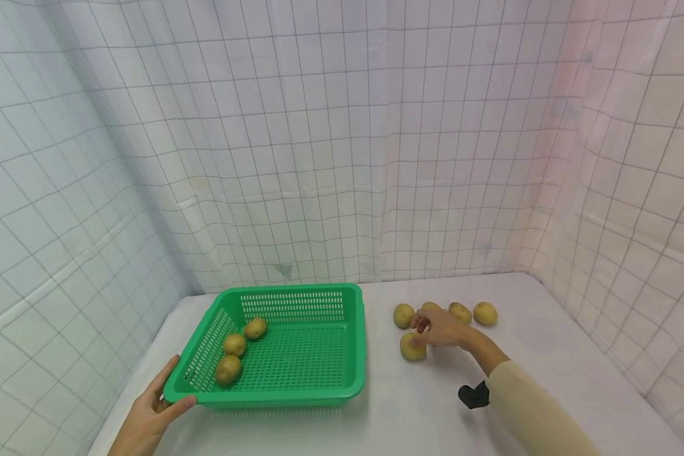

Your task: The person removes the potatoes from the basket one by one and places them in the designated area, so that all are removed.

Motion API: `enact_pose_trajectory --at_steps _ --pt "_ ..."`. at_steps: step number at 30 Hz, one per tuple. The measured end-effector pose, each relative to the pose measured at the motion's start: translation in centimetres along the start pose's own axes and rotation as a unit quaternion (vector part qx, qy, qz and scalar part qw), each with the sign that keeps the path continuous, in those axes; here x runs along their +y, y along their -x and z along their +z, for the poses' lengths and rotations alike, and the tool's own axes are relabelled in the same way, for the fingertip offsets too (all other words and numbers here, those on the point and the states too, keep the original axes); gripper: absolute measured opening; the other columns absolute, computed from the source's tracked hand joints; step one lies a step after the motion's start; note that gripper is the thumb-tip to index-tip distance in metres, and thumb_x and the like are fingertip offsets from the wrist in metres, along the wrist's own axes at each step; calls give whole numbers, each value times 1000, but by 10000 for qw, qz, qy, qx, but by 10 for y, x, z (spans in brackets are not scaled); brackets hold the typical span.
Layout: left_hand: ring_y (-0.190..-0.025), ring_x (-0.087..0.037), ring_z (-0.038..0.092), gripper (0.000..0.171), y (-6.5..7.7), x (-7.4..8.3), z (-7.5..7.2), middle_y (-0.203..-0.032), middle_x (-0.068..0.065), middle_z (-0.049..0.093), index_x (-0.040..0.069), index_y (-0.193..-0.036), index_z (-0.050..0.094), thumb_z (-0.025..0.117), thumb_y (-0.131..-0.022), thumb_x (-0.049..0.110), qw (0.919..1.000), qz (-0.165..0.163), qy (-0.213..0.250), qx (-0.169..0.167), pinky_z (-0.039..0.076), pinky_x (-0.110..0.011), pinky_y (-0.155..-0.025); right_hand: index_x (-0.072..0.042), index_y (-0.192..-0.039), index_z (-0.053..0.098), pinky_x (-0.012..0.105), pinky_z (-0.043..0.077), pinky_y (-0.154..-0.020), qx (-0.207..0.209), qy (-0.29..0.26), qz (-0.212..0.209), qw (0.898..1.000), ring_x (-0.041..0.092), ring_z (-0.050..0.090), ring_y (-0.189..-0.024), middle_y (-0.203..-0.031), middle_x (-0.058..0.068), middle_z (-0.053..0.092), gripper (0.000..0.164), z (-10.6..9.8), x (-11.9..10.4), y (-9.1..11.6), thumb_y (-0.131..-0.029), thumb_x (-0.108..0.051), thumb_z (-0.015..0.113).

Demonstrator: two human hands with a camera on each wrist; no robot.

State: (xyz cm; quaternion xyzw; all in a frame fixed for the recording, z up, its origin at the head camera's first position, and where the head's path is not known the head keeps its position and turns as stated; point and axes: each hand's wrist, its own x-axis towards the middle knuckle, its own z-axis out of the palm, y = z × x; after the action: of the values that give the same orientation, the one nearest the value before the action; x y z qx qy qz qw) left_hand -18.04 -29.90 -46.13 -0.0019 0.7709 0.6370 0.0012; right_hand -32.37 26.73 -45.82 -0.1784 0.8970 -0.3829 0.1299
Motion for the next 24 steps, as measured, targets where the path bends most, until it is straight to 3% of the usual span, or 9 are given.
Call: enact_pose_trajectory --at_steps 11,16,24 --pt "-114 16 48 94 1 -1 1 -169 -22 2 11 -168 3 70 -101 10 9999 80 66 -16 52 -19 -90 -4 -114 66 39 55 -82 -87 408 -274 9988 24 62 -100 -107 5 64 39 -7 -5 -3 -88 -27 84" --pt "-114 15 48 94 0 -2 1 -169 -22 2 11 -168 3 70 -101 9 9999 95 76 -16 52 -19 -91 -6 -110 67 45 55 -82 -160 448 -284 9985 24 62 -101 -107 7 66 35 -12 -15 -5 -88 -27 84" --pt "-114 16 48 94 1 -2 0 -169 -22 2 11 -168 3 70 -101 10 9999 114 45 4 53 -19 -90 -3 -113 66 42 56 -85 -342 417 -605 9967 26 63 -103 -111 11 66 30 -21 -36 -14 -91 -15 81"
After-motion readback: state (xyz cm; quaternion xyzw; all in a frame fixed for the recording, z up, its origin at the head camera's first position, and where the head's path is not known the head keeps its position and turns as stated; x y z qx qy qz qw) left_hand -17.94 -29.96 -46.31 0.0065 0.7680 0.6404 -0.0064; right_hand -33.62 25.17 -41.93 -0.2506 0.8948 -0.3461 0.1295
